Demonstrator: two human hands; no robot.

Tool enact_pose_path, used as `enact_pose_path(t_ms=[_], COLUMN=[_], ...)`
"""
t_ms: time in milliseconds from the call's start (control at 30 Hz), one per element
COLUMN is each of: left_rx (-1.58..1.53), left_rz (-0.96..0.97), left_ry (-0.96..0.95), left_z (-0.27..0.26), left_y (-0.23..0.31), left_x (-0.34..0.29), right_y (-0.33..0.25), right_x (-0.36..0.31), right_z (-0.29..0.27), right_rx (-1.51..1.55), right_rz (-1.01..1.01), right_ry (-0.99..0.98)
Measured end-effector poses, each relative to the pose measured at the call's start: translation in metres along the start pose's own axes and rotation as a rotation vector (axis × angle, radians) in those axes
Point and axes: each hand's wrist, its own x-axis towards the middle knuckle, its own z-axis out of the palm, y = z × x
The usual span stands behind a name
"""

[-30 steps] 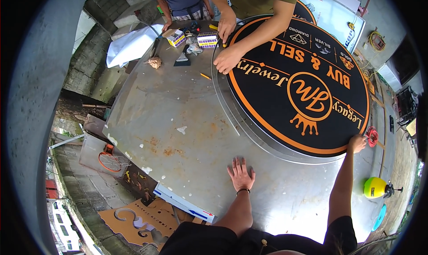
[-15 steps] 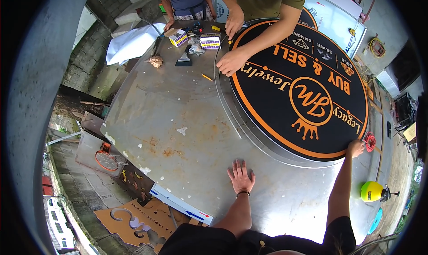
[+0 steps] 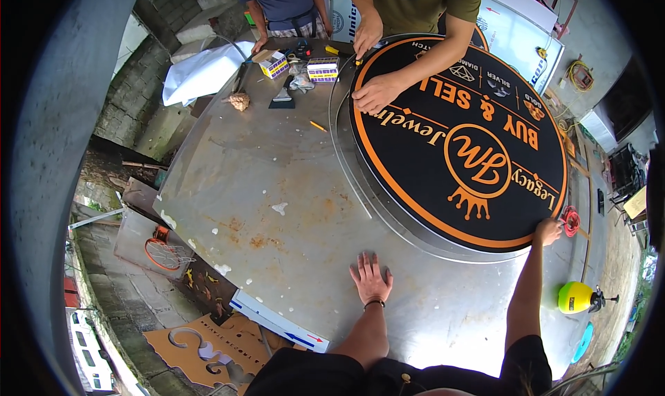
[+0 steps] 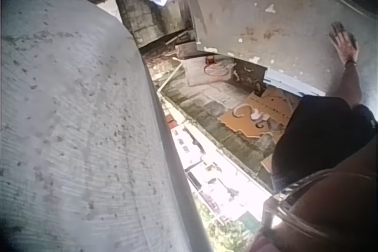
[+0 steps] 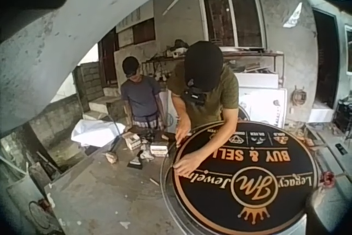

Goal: Fitting and trimming a circular printed jewelry sign into its metal frame.

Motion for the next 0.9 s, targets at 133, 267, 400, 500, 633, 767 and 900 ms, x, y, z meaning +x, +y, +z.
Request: enact_pose_path(t_ms=[133, 267, 400, 500, 633, 767, 900], left_rx=[-0.024, 0.015, 0.016, 0.002, -0.007, -0.001, 0.013], left_rz=[0.004, 0.004, 0.003, 0.009, 0.01, 0.013, 0.015], left_ry=[0.008, 0.005, 0.009, 0.031, 0.027, 0.037, 0.046], left_z=[0.0006, 0.0007, 0.0027, 0.0045, 0.0052, 0.0063, 0.0059], left_y=[-0.0005, -0.0001, -0.0005, -0.0013, -0.0002, -0.0007, -0.0017], left_x=[-0.0011, -0.0014, -0.0017, -0.0018, -0.0017, -0.002, -0.0021], right_y=[-0.0008, 0.0003, 0.0003, 0.0001, 0.0001, 0.0, -0.0032], right_x=[-0.0026, -0.0007, -0.0019, -0.0028, -0.0016, -0.003, -0.0057], right_z=[-0.0008, -0.001, -0.0003, 0.0003, -0.0002, 0.0018, -0.0006], right_rx=[0.0, 0.003, 0.009, 0.017, -0.007, -0.01, 0.006], right_rz=[0.002, 0.008, -0.003, -0.004, -0.016, -0.014, -0.007], right_ry=[0.005, -0.011, 0.005, 0.012, 0.016, 0.041, 0.04])
